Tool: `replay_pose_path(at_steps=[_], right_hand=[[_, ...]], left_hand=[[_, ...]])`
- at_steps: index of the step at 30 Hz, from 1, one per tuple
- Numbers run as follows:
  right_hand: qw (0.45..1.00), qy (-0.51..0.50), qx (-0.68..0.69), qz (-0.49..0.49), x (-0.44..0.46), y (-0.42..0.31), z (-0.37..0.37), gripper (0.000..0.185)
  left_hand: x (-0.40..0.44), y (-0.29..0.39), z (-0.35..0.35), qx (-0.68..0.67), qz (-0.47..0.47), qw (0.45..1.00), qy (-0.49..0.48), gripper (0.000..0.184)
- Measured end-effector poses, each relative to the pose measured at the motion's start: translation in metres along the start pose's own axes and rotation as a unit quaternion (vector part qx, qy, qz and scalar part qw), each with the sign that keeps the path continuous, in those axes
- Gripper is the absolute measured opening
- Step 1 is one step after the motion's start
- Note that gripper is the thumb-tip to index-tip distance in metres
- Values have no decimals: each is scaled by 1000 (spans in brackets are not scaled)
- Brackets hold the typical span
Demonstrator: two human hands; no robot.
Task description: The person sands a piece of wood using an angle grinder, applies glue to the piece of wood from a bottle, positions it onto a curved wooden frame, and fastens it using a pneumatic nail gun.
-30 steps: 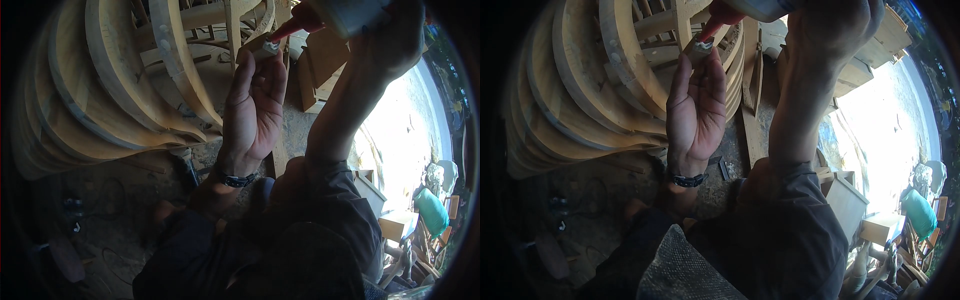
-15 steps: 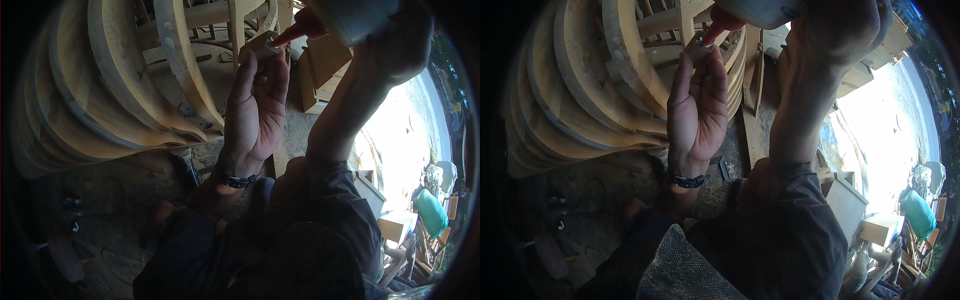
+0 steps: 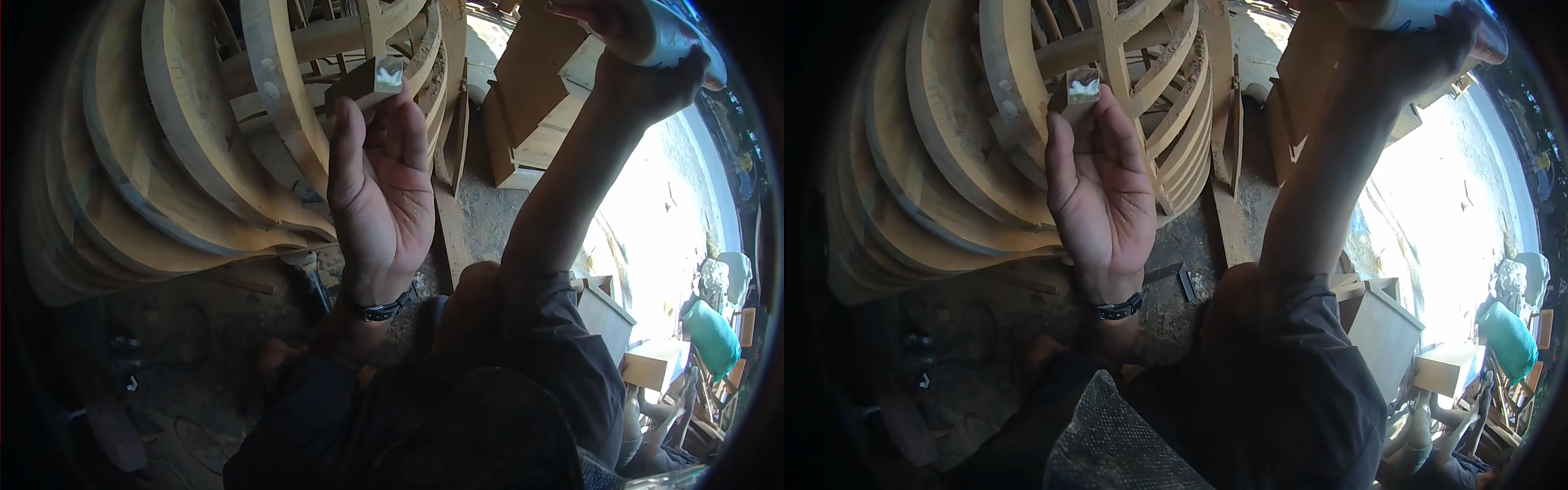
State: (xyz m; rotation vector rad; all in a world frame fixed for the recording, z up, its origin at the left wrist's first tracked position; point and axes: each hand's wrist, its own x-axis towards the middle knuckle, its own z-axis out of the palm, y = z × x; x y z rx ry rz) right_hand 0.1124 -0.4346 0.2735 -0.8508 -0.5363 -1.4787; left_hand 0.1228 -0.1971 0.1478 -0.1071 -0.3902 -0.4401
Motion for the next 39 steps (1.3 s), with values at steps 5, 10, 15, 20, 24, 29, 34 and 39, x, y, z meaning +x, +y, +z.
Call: replay_pose_path(at_steps=[5,10,15,20,24,29,34,39], right_hand=[[957,195,33,213,7,23,-156,35],[827,399,-49,394,-136,21,-260,33],[736,488,-7,470,-256,55,-377,36],[601,597,-97,522,-320,47,-414,26],[528,665,39,526,-381,39,-465,25],[522,623,52,580,-395,6,-456,34],[560,493,11,666,-414,-2,-485,35],[527,518,-127,662,-376,-23,-447,41]], left_hand=[[-3,19,6,113,61,990,-60,44],[0,25,11,237,115,964,-26,45],[3,27,14,349,126,928,-36,44],[1,35,23,381,97,917,-70,45],[1,28,15,419,87,901,-71,43],[0,19,0,450,51,888,-82,43],[6,5,0,562,73,822,-55,34],[25,-2,16,627,56,773,-80,32]])
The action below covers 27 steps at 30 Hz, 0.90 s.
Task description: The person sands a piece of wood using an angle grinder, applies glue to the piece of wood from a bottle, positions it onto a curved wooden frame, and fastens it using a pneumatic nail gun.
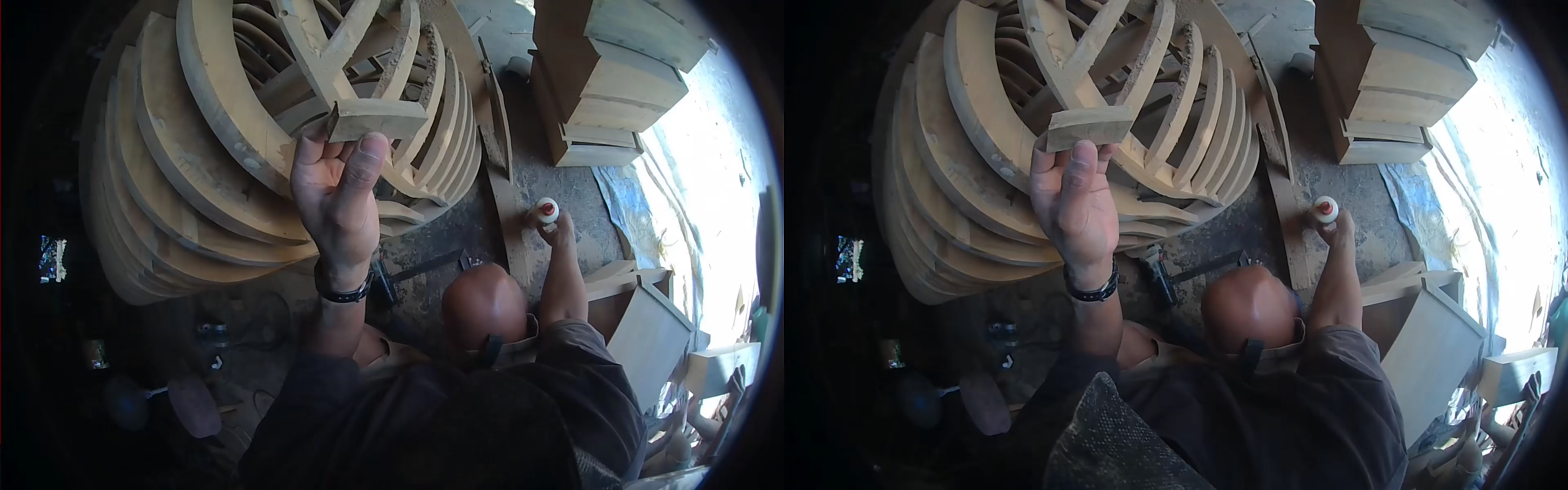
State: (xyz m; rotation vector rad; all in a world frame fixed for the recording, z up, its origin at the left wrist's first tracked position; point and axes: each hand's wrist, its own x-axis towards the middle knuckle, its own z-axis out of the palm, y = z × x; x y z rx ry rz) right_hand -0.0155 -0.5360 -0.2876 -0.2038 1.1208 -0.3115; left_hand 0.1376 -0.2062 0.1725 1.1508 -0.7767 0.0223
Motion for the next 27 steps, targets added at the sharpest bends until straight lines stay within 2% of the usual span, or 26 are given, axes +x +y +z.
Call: replay_pose_path(at_steps=[1,3,4,8,10,11,13,17,20,22,23,25,27], right_hand=[[1000,-7,0,0,-18,-3,12,41],[993,97,-63,-10,-42,-6,27,43],[992,112,-51,-9,-55,-7,37,46],[989,105,-98,-25,-47,-11,31,50],[988,76,-118,-62,-34,-11,19,62],[988,75,-119,-64,-29,-13,19,62],[979,112,-150,-84,-29,-16,22,65],[981,82,-159,-77,-37,-26,29,70],[963,132,-221,-75,-39,-33,34,70],[878,151,-419,-176,-30,-41,36,58],[878,149,-419,-178,-25,-45,39,58],[699,280,-555,-355,-82,-45,86,52],[659,273,-498,-494,-90,-53,127,49]], left_hand=[[3,2,-1,3,6,1000,-1,32],[8,4,-2,-10,-19,999,-23,39],[9,5,-3,2,-27,999,-27,41],[18,3,1,10,-45,999,-29,42],[23,1,0,36,-57,997,-39,42],[26,1,0,35,-55,997,-38,42],[29,1,1,56,-53,996,-45,40],[35,-1,-1,70,-51,995,-49,38],[35,-2,0,82,-47,994,-52,37],[33,1,-1,86,-45,994,-56,37],[31,3,-2,86,-43,994,-55,37],[27,8,-4,83,-56,994,-53,38],[28,12,-6,82,-52,994,-52,38]])
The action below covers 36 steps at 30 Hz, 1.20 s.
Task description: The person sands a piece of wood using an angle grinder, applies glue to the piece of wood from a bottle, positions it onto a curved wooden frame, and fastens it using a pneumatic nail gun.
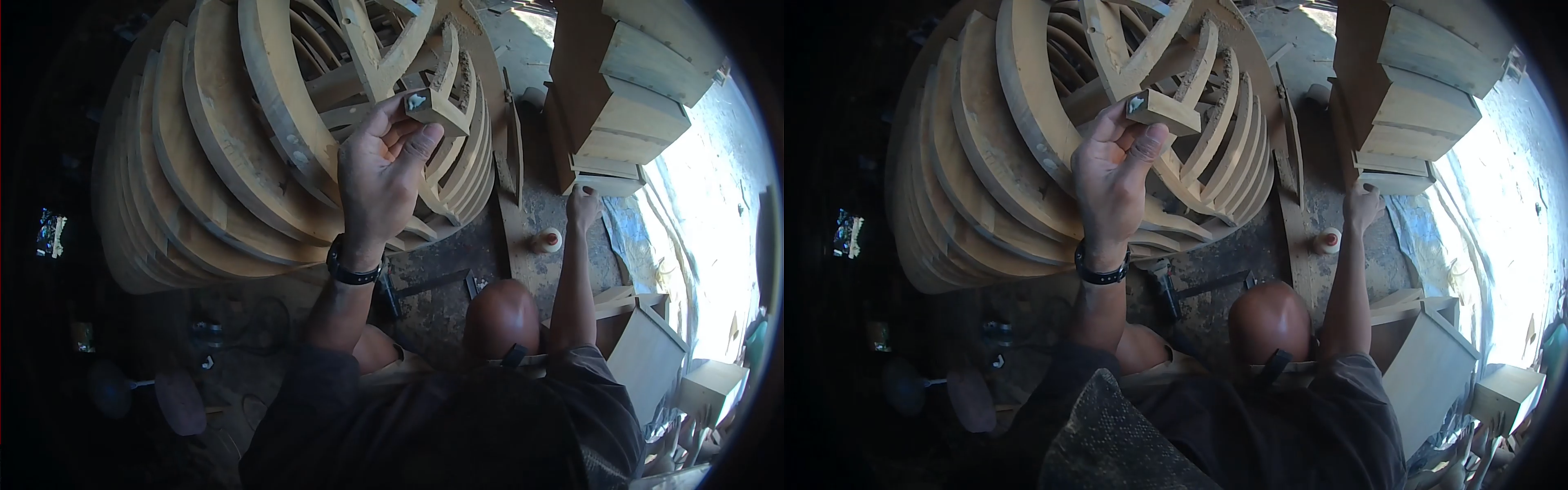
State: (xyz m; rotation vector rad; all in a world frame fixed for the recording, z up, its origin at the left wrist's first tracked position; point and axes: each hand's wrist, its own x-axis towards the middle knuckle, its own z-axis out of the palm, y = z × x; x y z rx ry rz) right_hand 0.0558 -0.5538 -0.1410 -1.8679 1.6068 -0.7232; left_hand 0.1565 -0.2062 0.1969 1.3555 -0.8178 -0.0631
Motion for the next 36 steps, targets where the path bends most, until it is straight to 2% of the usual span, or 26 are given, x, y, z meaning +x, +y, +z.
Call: replay_pose_path(at_steps=[2,3,6,7,10,12,15,16,18,23,26,27,28,29,30,32,34,36], right_hand=[[987,14,77,-140,-8,-80,-32,44],[963,-43,212,-157,-19,-129,-55,38],[887,-115,320,-311,-28,-244,-85,36],[856,-148,316,-381,-28,-277,-91,39],[807,-249,235,-481,-43,-350,-84,42],[793,-276,192,-508,-53,-367,-82,44],[730,-337,116,-583,-35,-368,-46,42],[731,-336,115,-583,-42,-362,-67,42],[784,-379,82,-485,-66,-349,-131,41],[755,-382,154,-510,-54,-334,-116,38],[661,-362,107,-649,-48,-349,-98,38],[669,-401,148,-608,-37,-348,-92,37],[669,-399,153,-608,-45,-352,-103,37],[785,-281,76,-547,-51,-359,-114,39],[873,-156,-3,-463,-55,-361,-120,41],[831,-154,163,-509,-30,-363,-82,43],[784,-215,301,-498,-53,-365,-76,43],[778,-234,342,-472,-73,-369,-73,44]], left_hand=[[0,3,-4,0,0,1000,3,38],[2,3,-6,1,15,1000,2,38],[4,12,-11,0,32,999,1,39],[4,16,-13,-2,31,1000,0,39],[5,29,-21,-1,68,998,17,40],[7,34,-29,-2,95,995,20,40],[4,46,-38,9,109,993,43,40],[2,48,-43,8,109,993,43,40],[-1,51,-53,35,128,990,49,41],[-9,60,-68,48,101,990,82,43],[-11,59,-69,67,112,988,86,44],[-13,59,-70,70,114,988,82,44],[-15,60,-70,79,109,987,85,44],[-18,60,-70,88,103,987,89,44],[-20,60,-71,94,103,986,86,44],[-24,57,-74,107,78,986,99,44],[-24,54,-76,122,74,985,92,44],[-23,52,-75,145,59,984,81,44]])
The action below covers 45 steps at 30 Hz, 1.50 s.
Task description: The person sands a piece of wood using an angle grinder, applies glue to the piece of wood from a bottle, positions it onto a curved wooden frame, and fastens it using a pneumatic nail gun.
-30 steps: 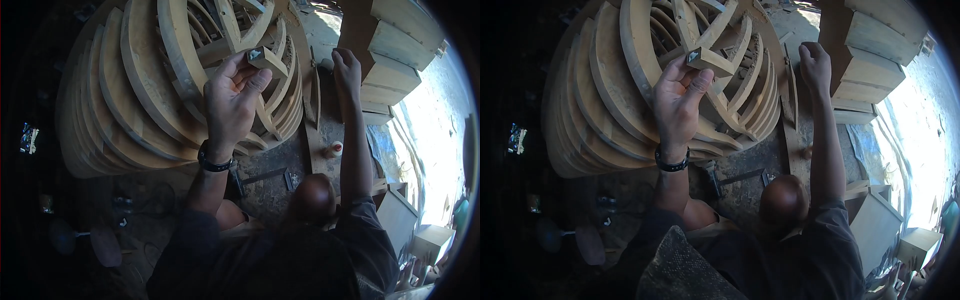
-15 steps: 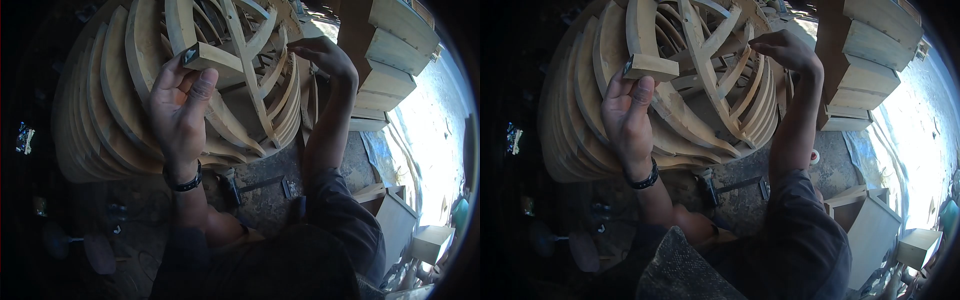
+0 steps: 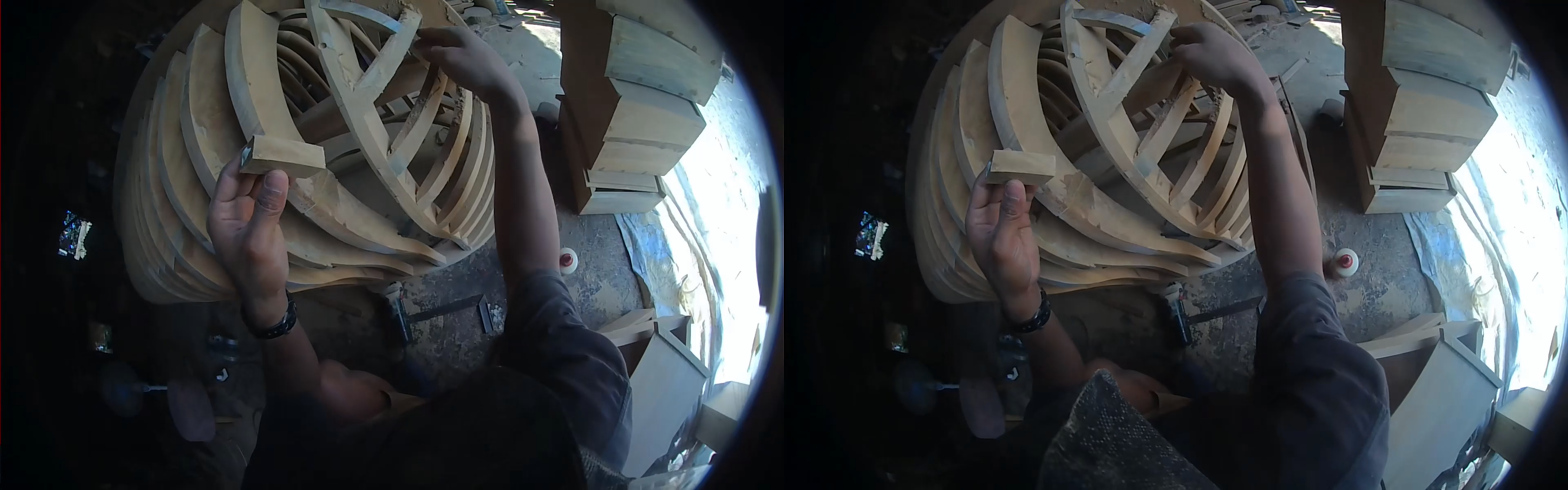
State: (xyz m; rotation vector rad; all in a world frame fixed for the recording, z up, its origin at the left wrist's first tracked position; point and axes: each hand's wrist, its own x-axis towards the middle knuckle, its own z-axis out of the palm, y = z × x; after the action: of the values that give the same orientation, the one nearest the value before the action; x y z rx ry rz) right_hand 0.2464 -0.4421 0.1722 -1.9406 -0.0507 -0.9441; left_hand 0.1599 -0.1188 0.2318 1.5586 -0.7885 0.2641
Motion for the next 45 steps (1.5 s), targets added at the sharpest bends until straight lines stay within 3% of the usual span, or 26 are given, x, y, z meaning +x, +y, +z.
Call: replay_pose_path(at_steps=[2,4,6,9,10,12,14,16,19,20,22,23,27,29,33,35,36,38,43,45], right_hand=[[975,-47,197,93,0,0,8,42],[964,-58,243,93,1,5,5,41],[945,-114,305,29,-1,8,-5,40],[948,-93,286,108,-2,3,-15,40],[946,-94,291,109,-1,5,-8,40],[959,1,265,101,-1,1,9,35],[971,-3,218,94,-4,4,-2,33],[925,-122,355,62,1,8,-28,35],[922,-50,378,72,-17,-23,-53,28],[921,-54,379,70,-18,-25,-58,28],[966,-101,239,-22,-21,-25,-72,28],[982,-72,134,-108,-24,-28,-80,29],[974,-141,177,-9,-25,-34,-82,31],[980,-47,151,-118,-17,-17,-65,30],[988,-45,133,-66,-16,-15,-62,29],[998,-36,44,37,-16,-15,-62,30],[998,-38,45,36,-15,-9,-59,30],[999,-28,32,27,-12,5,-51,32],[997,-48,48,41,-11,10,-42,31],[997,-48,46,39,-8,13,-37,31]], left_hand=[[3,1,15,1,2,1000,14,44],[9,-1,27,-7,6,999,32,45],[16,-4,36,-6,3,1000,-1,44],[25,-6,55,-11,6,1000,-20,43],[29,-7,62,-6,4,1000,-20,43],[37,-10,76,27,6,999,-23,44],[50,-16,90,53,6,998,-21,43],[62,-19,103,76,9,997,-16,43],[82,-26,116,175,13,983,-45,37],[88,-29,120,176,13,984,-40,37],[99,-34,129,231,14,971,-51,33],[104,-37,133,211,10,976,-53,31],[117,-43,142,256,32,963,-74,30],[126,-53,139,226,43,966,-121,45],[133,-36,153,117,-54,985,-112,37],[139,-37,140,314,43,944,-91,34],[140,-32,137,315,42,944,-89,34],[146,-20,132,460,69,885,-26,32],[145,-18,126,498,65,861,-75,35],[148,-37,128,581,180,793,-27,40]])
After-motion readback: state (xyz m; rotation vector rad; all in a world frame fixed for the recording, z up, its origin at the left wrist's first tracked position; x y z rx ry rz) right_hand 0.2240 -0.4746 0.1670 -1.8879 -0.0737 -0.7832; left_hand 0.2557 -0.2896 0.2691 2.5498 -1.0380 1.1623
